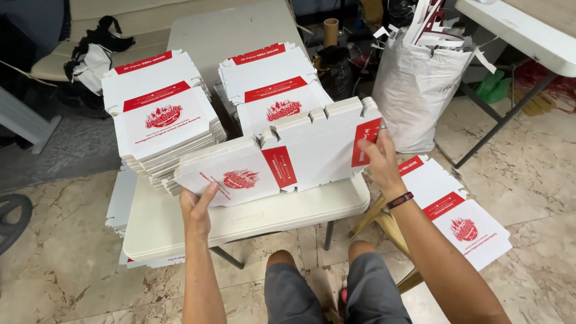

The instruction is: Organizing and inspecting stacks of flat, unassembled pizza boxes by picking them up from a table and counting through them.

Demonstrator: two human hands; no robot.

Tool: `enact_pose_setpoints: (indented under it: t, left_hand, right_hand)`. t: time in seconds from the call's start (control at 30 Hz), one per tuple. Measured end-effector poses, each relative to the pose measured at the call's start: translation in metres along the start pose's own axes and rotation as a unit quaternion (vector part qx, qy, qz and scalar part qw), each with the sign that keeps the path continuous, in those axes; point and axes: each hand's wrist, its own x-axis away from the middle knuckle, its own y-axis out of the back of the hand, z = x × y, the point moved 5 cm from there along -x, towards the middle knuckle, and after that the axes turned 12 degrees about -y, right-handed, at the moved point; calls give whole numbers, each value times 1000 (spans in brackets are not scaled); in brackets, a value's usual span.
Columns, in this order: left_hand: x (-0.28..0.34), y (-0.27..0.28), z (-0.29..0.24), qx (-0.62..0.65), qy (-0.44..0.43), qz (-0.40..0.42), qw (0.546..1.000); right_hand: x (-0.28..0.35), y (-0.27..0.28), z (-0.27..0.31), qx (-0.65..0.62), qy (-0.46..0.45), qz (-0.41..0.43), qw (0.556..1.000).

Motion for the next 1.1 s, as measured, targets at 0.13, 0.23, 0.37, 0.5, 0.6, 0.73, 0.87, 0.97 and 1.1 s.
enact_pose_setpoints:
  t: [0.13,0.23,0.37,0.5,0.6,0.73,0.87,0.97,1.1]
  left_hand:
    - [10,-1,38,8,-20,-53,998]
    - [9,3,40,14,-38,-70,997]
    - [17,1,21,-62,-84,-69,992]
    - [63,-42,-117,-316,-86,-100,940]
    - [121,-44,-118,-376,19,-79,923]
    - [165,-78,-174,-406,-122,-8,906]
    - [201,-88,-180,-21,391,-91,916]
    - [229,-107,-188,194,459,-184,847]
    - [264,-111,-175,282,471,-224,805]
  right_hand:
    - [46,-26,68,-30,22,-2,999]
    - [20,-13,39,-23,31,11,999]
    - [7,-7,27,61,218,-64,972]
    - [71,12,26,85,298,-241,920]
    - [166,41,72,125,187,-290,930]
    - [238,96,89,180,130,-325,919]
    - [236,134,86,270,-48,-212,938]
    - [230,132,74,302,-164,37,938]
    - [236,100,71,223,4,260,939]
